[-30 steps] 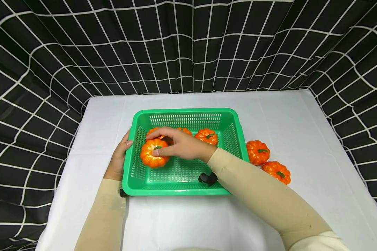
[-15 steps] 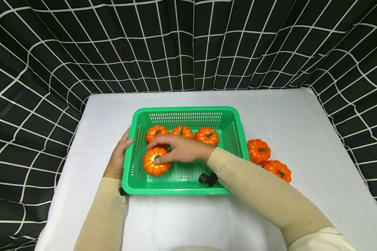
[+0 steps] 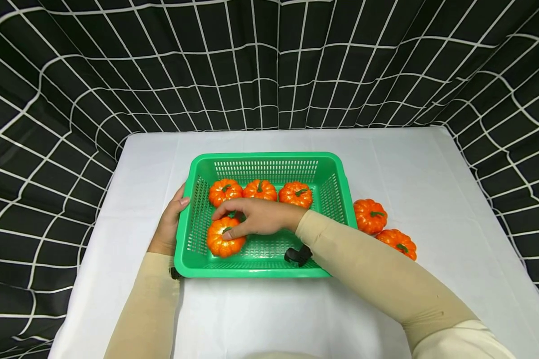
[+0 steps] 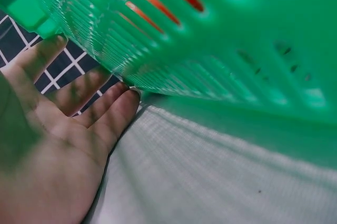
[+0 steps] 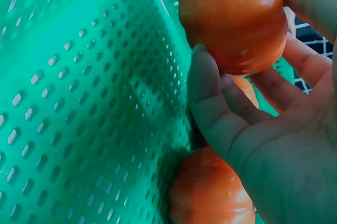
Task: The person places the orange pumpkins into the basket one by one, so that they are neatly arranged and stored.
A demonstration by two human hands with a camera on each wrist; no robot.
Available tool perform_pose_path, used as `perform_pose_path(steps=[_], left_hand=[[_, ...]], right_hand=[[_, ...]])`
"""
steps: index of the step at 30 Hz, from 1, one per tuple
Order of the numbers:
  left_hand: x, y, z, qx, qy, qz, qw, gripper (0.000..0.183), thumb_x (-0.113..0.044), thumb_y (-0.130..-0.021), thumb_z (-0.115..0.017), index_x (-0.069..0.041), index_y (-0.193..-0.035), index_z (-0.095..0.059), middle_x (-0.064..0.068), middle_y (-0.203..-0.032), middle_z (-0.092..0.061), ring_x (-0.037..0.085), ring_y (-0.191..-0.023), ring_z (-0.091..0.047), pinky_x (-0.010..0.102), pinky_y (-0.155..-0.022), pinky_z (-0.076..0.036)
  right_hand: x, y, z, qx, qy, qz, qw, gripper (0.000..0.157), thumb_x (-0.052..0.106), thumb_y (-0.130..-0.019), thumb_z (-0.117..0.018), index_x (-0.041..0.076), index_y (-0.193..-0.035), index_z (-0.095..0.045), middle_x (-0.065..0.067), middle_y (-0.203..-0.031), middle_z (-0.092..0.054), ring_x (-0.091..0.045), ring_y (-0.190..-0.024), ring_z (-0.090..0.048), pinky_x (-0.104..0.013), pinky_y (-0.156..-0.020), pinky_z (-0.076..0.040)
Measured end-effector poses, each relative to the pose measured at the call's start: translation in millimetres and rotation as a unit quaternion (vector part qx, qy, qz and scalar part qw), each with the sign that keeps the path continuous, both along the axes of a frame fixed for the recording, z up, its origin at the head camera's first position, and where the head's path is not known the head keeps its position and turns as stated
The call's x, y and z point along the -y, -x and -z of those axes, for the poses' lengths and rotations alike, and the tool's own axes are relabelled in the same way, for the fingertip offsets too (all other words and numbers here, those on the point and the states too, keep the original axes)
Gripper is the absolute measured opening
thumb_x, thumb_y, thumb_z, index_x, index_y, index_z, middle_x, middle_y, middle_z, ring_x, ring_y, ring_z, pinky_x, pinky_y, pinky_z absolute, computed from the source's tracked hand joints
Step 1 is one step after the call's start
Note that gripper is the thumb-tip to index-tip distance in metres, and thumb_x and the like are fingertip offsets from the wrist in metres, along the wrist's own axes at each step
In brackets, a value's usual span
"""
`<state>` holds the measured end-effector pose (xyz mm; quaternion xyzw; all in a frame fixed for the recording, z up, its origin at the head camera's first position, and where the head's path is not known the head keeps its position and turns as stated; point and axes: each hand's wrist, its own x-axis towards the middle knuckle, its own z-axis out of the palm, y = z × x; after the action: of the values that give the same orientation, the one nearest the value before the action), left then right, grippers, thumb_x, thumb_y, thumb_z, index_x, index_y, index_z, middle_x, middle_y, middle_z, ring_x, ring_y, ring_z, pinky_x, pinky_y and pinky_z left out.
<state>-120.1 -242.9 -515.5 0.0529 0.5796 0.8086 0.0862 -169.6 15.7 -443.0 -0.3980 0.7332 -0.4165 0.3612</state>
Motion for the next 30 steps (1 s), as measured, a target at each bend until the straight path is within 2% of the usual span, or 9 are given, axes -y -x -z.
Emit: perform_pose_path(steps=[5, 12, 20, 27, 30], left_hand=[[0.3, 0.1, 1.6, -0.003, -0.002, 0.004, 1.0, 0.073, -0.02, -0.102, -0.03, -0.022, -0.175, -0.028, 0.018, -0.168, -0.038, 0.03, -0.131, -0.056, 0.038, -0.104, -0.054], [1.7, 0.6, 4.7, -0.013, 0.005, 0.005, 0.9999, 0.073, -0.019, -0.102, -0.03, -0.022, -0.175, -0.028, 0.017, -0.166, -0.041, 0.027, -0.128, -0.058, 0.036, -0.103, -0.055], [2.0, -0.5, 3.5, -0.016, -0.002, -0.001, 0.9999, 0.072, -0.017, -0.102, -0.03, -0.02, -0.174, -0.029, 0.018, -0.154, -0.052, 0.025, -0.113, -0.065, 0.037, -0.092, -0.06], [1.7, -0.4, 1.8, -0.014, 0.001, 0.001, 0.9999, 0.072, -0.018, -0.102, -0.03, -0.02, -0.174, -0.029, 0.017, -0.157, -0.05, 0.026, -0.116, -0.065, 0.037, -0.094, -0.059], [1.8, -0.4, 1.9, -0.014, 0.005, 0.001, 0.9999, 0.073, -0.019, -0.102, -0.03, -0.021, -0.174, -0.029, 0.017, -0.16, -0.047, 0.026, -0.119, -0.063, 0.037, -0.096, -0.058]], right_hand=[[-0.9, -0.7, 0.8, 0.0, -0.003, -0.011, 1.0, 0.043, 0.025, -0.102, -0.08, 0.014, -0.142, -0.068, 0.007, -0.141, -0.063, -0.016, -0.126, -0.056, -0.041, -0.114, -0.044], [-0.8, -0.8, 2.0, 0.025, 0.004, -0.022, 0.999, 0.034, 0.018, -0.103, -0.078, 0.013, -0.136, -0.07, 0.004, -0.14, -0.064, -0.021, -0.123, -0.063, -0.038, -0.11, -0.048], [-2.3, 0.6, 3.4, 0.001, -0.035, -0.019, 0.999, 0.03, 0.01, -0.097, -0.083, 0.01, -0.122, -0.067, 0.002, -0.127, -0.064, -0.021, -0.112, -0.064, -0.03, -0.098, -0.051], [-1.5, 0.3, 5.5, 0.018, -0.032, -0.019, 0.999, 0.044, 0.005, -0.096, -0.083, 0.007, -0.136, -0.065, -0.002, -0.137, -0.063, -0.023, -0.12, -0.062, -0.037, -0.106, -0.051], [-0.2, 0.5, 6.6, 0.031, -0.025, -0.021, 0.999, 0.045, 0.004, -0.097, -0.082, 0.006, -0.138, -0.065, -0.003, -0.14, -0.062, -0.024, -0.124, -0.063, -0.039, -0.109, -0.05]])
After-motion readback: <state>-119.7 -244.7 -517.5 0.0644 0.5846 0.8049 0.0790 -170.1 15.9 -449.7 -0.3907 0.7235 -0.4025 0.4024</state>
